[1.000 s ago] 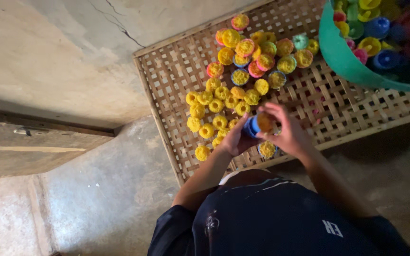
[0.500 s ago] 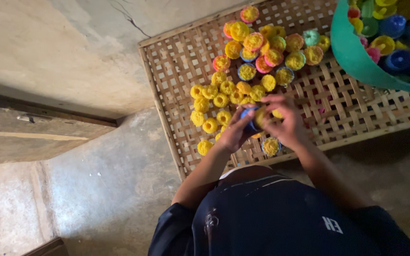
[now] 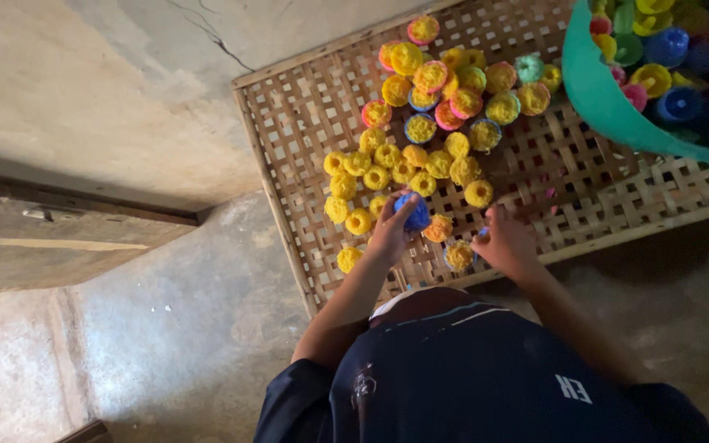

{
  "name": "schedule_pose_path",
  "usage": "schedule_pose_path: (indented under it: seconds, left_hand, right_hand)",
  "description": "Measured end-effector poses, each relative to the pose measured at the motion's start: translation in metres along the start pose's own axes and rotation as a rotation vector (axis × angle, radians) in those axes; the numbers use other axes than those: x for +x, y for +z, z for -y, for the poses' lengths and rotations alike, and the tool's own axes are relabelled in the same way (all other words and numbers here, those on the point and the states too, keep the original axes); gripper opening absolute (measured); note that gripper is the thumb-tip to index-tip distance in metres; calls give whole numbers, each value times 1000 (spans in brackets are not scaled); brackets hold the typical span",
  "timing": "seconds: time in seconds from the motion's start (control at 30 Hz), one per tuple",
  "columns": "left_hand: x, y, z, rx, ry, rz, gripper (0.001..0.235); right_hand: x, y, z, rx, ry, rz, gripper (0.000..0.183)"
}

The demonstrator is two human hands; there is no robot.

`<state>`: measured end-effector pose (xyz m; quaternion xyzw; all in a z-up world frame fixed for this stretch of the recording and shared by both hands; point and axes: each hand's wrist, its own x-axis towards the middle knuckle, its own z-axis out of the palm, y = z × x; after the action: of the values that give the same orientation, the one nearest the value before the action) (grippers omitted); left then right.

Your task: The person arranges small yellow flower-like items on a woven mat, placing them in neat rows. They also handle colorful plastic molds, removing the yellow items and setting the molds aside.

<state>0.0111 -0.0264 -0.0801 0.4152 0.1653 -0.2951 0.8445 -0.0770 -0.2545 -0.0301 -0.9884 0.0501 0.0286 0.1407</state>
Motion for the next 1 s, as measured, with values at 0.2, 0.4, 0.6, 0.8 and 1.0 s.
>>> schedule_pose_path:
  seconds: [0.2,0.4,0.6,0.8,1.0]
  left_hand:
    - [-20,28,-2,56,-272,241,57]
    - [-43,44,-26,-209,-230,541,61]
    - [-50,51,-38,-27,-162,439,66]
    - [-43,39,-32,-115,-88,368,55]
    - [-16,21,-11,164,46,-10,44]
  right_hand:
    - [7,-66,39,691,-296,-137,89]
    - [11,-128,76,623,-477,-221,66]
    - [16,-115,81,290,-621,-278,25]
    - [40,-53,39,1022,-322,-127,21]
    - [35,10,-16,725,145,177,46]
